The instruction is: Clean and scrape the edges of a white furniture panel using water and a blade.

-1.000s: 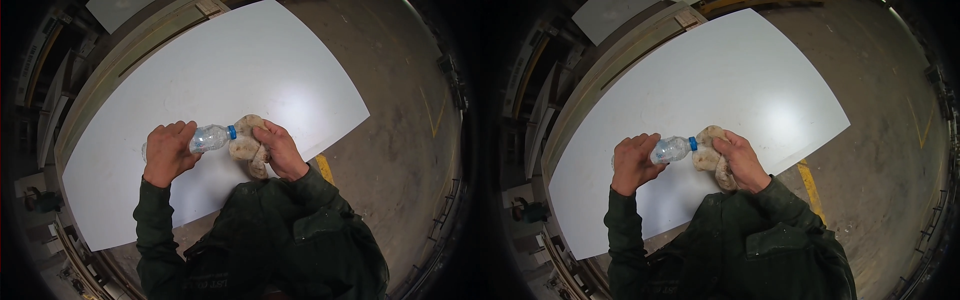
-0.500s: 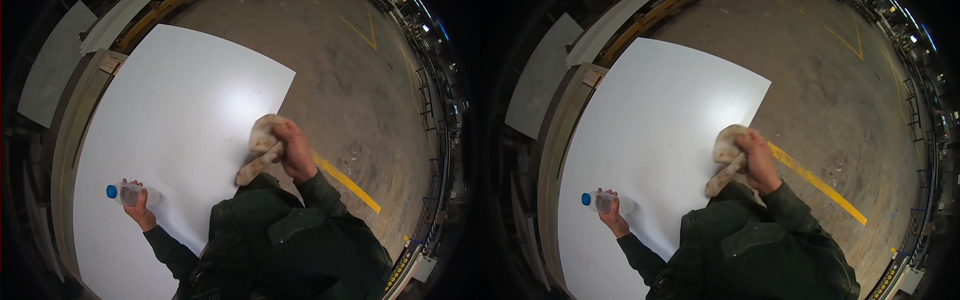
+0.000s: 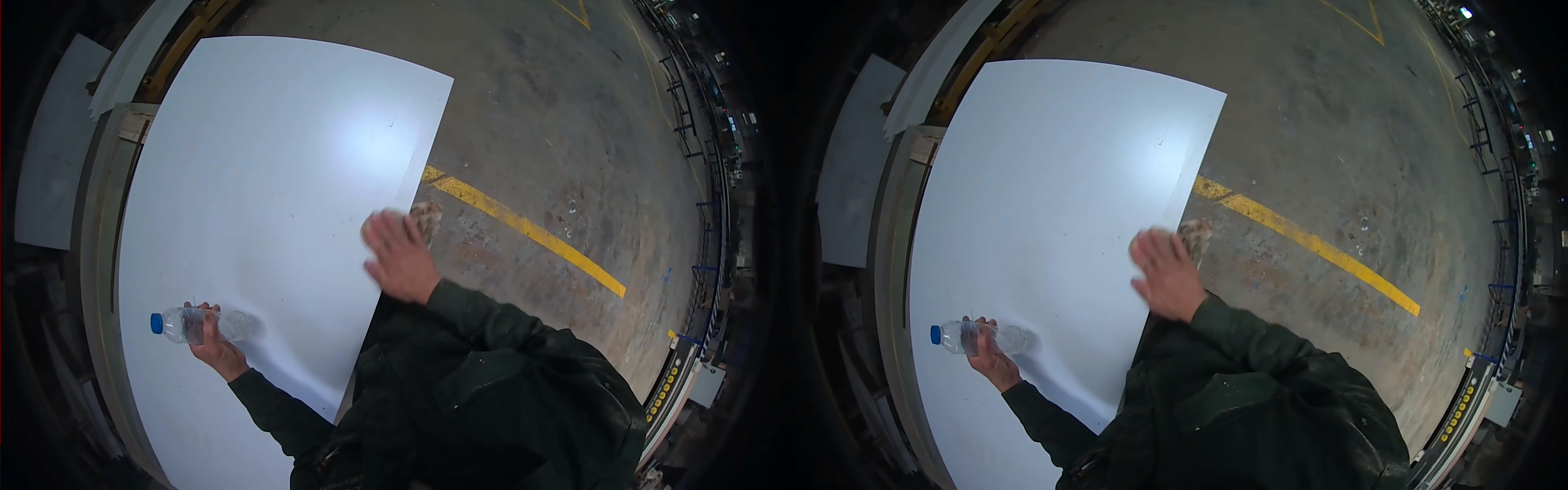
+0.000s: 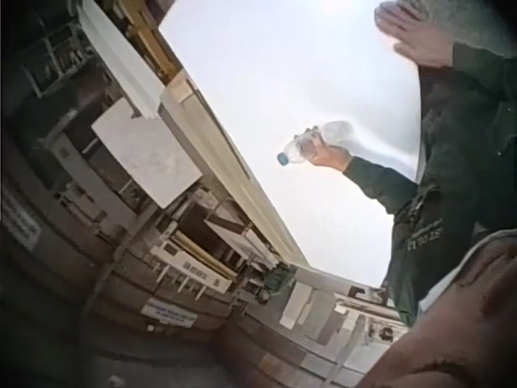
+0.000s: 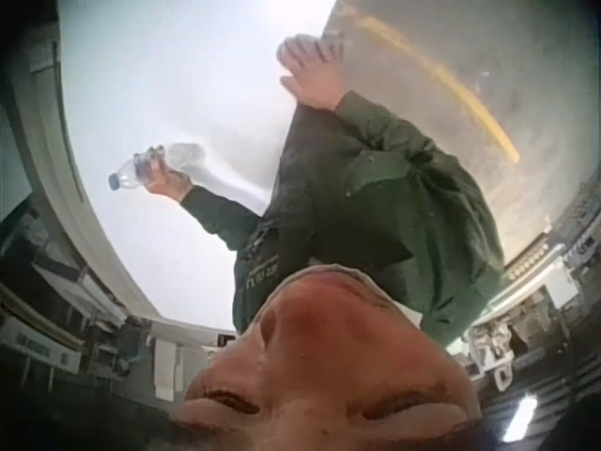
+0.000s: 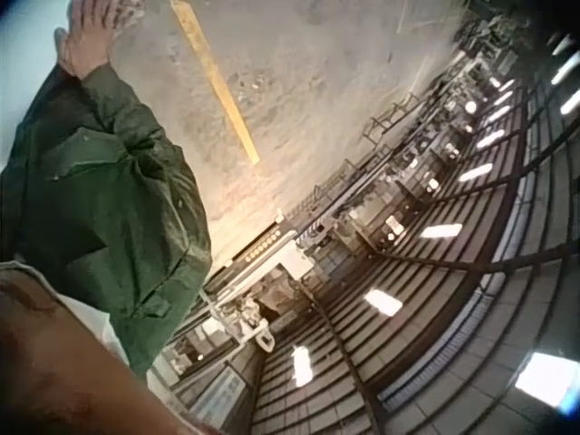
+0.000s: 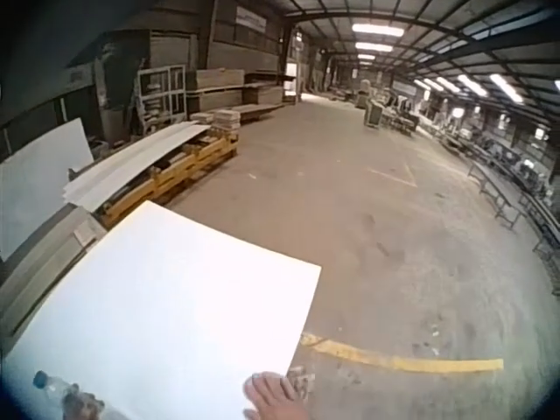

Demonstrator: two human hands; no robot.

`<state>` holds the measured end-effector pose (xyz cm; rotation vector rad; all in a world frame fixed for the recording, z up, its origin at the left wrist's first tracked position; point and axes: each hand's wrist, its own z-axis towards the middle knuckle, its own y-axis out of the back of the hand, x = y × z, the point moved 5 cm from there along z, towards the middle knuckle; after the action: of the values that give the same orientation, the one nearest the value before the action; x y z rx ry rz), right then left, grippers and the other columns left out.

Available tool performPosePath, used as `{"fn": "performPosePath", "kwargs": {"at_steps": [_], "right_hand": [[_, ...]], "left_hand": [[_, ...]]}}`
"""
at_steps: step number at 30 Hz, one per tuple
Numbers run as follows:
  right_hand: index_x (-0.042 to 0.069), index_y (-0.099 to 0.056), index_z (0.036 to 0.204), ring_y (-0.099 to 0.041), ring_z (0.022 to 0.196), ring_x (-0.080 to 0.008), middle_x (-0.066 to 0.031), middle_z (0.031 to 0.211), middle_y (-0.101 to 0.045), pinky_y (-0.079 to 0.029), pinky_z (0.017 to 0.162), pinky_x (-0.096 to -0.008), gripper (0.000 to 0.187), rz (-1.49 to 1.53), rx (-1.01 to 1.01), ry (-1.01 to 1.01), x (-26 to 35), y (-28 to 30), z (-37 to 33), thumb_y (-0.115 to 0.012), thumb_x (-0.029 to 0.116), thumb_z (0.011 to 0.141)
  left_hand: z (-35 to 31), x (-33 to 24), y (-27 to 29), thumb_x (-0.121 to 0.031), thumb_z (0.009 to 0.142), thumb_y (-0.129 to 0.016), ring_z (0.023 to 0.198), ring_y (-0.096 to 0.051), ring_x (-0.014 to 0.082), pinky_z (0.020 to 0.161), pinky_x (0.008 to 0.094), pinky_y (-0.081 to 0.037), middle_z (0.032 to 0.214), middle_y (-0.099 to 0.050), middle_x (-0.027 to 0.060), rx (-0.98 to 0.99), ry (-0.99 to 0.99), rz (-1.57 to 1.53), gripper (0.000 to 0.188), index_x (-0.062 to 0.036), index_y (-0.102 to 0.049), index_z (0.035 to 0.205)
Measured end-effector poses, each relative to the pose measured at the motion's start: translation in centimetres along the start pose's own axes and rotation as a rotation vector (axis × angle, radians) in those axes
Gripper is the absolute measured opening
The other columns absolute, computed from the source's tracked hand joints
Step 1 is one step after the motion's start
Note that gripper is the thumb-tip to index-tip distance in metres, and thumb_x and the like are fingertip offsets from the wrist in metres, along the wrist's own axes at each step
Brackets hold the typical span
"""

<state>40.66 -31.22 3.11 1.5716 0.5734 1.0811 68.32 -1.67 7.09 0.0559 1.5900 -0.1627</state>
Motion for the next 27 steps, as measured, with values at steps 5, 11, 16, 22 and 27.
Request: {"fn": "performPosePath", "kwargs": {"at_steps": [5, 11, 16, 22, 27], "right_hand": [[-0.005, -0.038, 0.152, -0.026, 0.153, -0.0489, -0.0291, 0.163, -0.034, -0.017, 0.127, -0.0588, 0.065, -0.067, -0.419, -0.314, -23.0, 6.9, 13.5, -0.05, 0.037, 0.104], [-0.004, -0.038, 0.154, -0.027, 0.155, -0.0431, -0.0286, 0.162, -0.035, -0.014, 0.13, -0.056, 0.077, 0.085, -0.097, -0.064, -3.2, -2.8, -0.8, -0.063, 0.041, 0.098], [-0.004, -0.039, 0.154, -0.029, 0.155, -0.0425, -0.027, 0.162, -0.037, -0.019, 0.129, -0.054, 0.075, 0.11, -0.045, 0.029, -4.4, -0.4, 0.8, -0.062, 0.043, 0.1], [-0.005, -0.046, 0.146, -0.029, 0.153, -0.0417, -0.0279, 0.155, -0.043, -0.024, 0.126, -0.0545, 0.065, -0.336, -0.423, -0.31, -22.9, 7.9, 19.2, -0.053, 0.043, 0.103], [-0.001, -0.041, 0.156, -0.032, 0.155, -0.0363, -0.0237, 0.161, -0.041, -0.023, 0.128, -0.0512, 0.084, 0.47, 0.029, 0.349, -0.6, -2.0, 2.5, -0.072, 0.041, 0.09]], "left_hand": [[0.5, 1.3, -3.1, -0.027, 0.083, -0.087, 0.115, -0.062, 0.0283, 0.107, 0.0443, -0.051, 0.123, -0.062, 0.013, -0.029, -0.043, 0.111, 0.075, -0.0036, -0.051, 0.143], [2.7, 1.7, -3.0, -0.036, 0.09, -0.08, 0.118, -0.06, 0.0311, 0.106, 0.0479, -0.05, 0.126, -0.063, 0.0125, -0.242, -0.197, 0.264, 0.062, -0.0064, -0.053, 0.137], [2.5, 3.0, -4.6, -0.04, 0.088, -0.081, 0.121, -0.059, 0.0351, 0.105, 0.0505, -0.05, 0.129, -0.061, 0.0159, -0.265, -0.16, 0.429, 0.073, -0.0075, -0.047, 0.143], [2.8, 3.4, -6.8, -0.045, 0.088, -0.079, 0.121, -0.059, 0.0343, 0.111, 0.0471, -0.046, 0.13, -0.062, 0.0158, -0.258, -0.181, 0.43, 0.069, -0.0048, -0.055, 0.138], [1.7, 3.8, -5.9, -0.049, 0.09, -0.077, 0.119, -0.061, 0.0306, 0.11, 0.0453, -0.046, 0.127, -0.066, 0.0126, -0.37, -0.122, 0.485, 0.065, -0.0036, -0.061, 0.133]]}}
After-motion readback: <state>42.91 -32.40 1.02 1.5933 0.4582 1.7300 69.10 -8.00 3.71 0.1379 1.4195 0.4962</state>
